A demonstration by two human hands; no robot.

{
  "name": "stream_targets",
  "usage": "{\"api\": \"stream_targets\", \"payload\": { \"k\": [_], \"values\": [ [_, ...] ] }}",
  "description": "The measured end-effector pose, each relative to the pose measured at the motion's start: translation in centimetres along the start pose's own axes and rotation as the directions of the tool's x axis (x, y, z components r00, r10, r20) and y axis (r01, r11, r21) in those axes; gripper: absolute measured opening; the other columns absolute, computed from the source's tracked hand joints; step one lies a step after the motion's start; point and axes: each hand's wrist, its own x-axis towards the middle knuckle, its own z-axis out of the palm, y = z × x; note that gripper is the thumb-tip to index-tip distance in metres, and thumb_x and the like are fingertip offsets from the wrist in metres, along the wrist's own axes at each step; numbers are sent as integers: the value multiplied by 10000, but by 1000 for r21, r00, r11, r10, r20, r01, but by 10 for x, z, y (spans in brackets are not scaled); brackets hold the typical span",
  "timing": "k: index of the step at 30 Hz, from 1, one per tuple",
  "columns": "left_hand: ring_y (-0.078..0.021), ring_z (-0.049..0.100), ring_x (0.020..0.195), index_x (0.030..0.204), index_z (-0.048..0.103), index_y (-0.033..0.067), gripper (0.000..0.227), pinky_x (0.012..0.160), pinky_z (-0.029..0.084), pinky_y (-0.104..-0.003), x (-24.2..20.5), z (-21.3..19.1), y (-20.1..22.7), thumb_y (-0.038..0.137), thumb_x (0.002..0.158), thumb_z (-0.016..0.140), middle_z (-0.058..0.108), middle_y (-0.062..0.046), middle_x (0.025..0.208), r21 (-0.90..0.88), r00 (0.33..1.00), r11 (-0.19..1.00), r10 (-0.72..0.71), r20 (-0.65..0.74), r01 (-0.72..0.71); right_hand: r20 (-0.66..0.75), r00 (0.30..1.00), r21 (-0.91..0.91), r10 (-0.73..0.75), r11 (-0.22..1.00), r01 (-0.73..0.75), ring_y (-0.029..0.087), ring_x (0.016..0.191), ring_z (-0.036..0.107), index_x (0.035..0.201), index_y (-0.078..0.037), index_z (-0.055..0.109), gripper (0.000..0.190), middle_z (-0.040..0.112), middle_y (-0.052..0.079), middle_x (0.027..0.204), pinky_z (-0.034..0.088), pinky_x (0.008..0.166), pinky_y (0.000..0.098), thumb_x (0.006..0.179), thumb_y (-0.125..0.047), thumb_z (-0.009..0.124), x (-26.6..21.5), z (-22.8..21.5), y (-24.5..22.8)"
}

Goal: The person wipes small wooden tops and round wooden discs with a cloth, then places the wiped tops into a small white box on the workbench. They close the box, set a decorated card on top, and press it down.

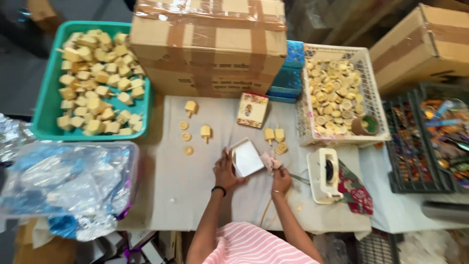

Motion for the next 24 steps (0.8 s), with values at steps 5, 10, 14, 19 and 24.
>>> {"api": "stream_targets", "payload": {
  "k": [5, 10, 14, 19, 24],
  "values": [
    [-384, 388, 1427, 1594, 361, 214, 842, 1114, 317, -565, -14, 30, 3, 551, 878, 649, 267, -76, 1669, 109, 976, 994, 1, -217, 23, 256, 893, -652, -370, 616, 442, 314, 885, 605, 961, -70, 696, 180, 686, 108, 931, 472, 846, 425, 816, -171, 727, -35, -11, -44],
    [-382, 354, 1439, 1614, 361, 229, 694, 1087, 311, -558, -9, 38, 17, 465, 981, 520, 265, -83, 1699, 243, 932, 938, -160, -325, 246, 397, 782, -611, -480, 498, 616, 336, 978, 569, 1027, -84, 677, 244, 653, 104, 1029, 444, 918, 457, 789, -135, 671, -44, -4, -87],
    [-366, 347, 1458, 1605, 346, 172, 754, 1097, 296, -596, 7, 37, 20, 525, 961, 518, 236, -100, 1701, 215, 836, 885, -276, -474, 414, 434, 775, -667, -459, 414, 619, 354, 972, 549, 1038, -91, 643, 258, 615, 111, 1048, 437, 911, 484, 787, -147, 666, -45, 1, -88],
    [-365, 308, 1487, 1595, 355, 210, 774, 1067, 273, -576, 25, 15, 25, 386, 876, 583, 217, -133, 1699, 216, 886, 931, -183, -425, 296, 436, 787, -719, -436, 357, 596, 367, 945, 534, 1054, -106, 639, 247, 581, 123, 1019, 446, 899, 486, 812, -150, 653, -49, 4, -88],
    [-373, 249, 1491, 1557, 392, 318, 814, 1110, 206, -607, 34, 29, 18, 276, 795, 675, 256, -111, 1676, 166, 963, 985, 7, -269, 39, 472, 738, -675, -483, 340, 655, 343, 959, 553, 1034, -99, 614, 253, 590, 103, 1013, 445, 912, 494, 792, -170, 638, -43, 3, -84]
  ]
}}
